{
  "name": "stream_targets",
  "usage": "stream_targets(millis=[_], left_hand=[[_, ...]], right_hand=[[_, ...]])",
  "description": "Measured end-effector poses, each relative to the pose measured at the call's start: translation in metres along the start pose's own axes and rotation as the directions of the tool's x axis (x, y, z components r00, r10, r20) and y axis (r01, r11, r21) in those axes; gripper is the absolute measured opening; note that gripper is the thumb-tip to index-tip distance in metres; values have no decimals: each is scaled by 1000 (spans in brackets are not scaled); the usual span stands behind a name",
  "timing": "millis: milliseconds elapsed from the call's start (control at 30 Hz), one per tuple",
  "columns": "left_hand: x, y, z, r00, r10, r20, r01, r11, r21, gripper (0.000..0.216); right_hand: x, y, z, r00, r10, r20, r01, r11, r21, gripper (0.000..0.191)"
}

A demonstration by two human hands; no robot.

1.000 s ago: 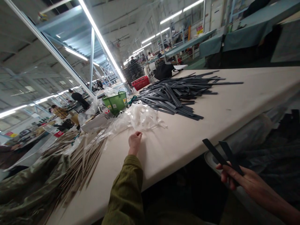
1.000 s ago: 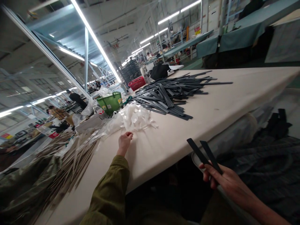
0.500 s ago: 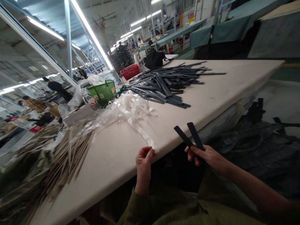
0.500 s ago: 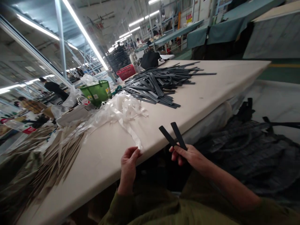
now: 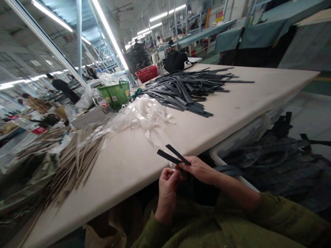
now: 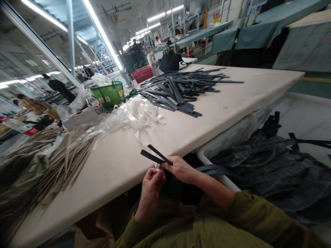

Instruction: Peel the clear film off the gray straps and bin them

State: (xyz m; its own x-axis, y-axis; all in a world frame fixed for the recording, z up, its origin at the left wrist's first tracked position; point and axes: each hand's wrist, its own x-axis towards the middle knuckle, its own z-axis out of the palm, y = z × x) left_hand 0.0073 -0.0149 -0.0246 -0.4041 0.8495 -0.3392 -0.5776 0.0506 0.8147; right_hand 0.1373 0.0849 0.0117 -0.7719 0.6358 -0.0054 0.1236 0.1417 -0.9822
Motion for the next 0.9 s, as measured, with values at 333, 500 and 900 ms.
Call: stream_targets(millis=[333,500,900], left_hand=[[2,-9,5,967,-177,184,153,978,139,33],[10,-2,9,969,-173,178,144,976,163,35],[21,7,30,972,-225,73,234,960,-156,49]], right_hand=[[-8,-8,2,981,-182,-73,157,952,-263,41],[-39,-13,-19,983,50,-177,-65,995,-79,55],[-132,-3,-18,939,331,-92,-340,935,-105,60]])
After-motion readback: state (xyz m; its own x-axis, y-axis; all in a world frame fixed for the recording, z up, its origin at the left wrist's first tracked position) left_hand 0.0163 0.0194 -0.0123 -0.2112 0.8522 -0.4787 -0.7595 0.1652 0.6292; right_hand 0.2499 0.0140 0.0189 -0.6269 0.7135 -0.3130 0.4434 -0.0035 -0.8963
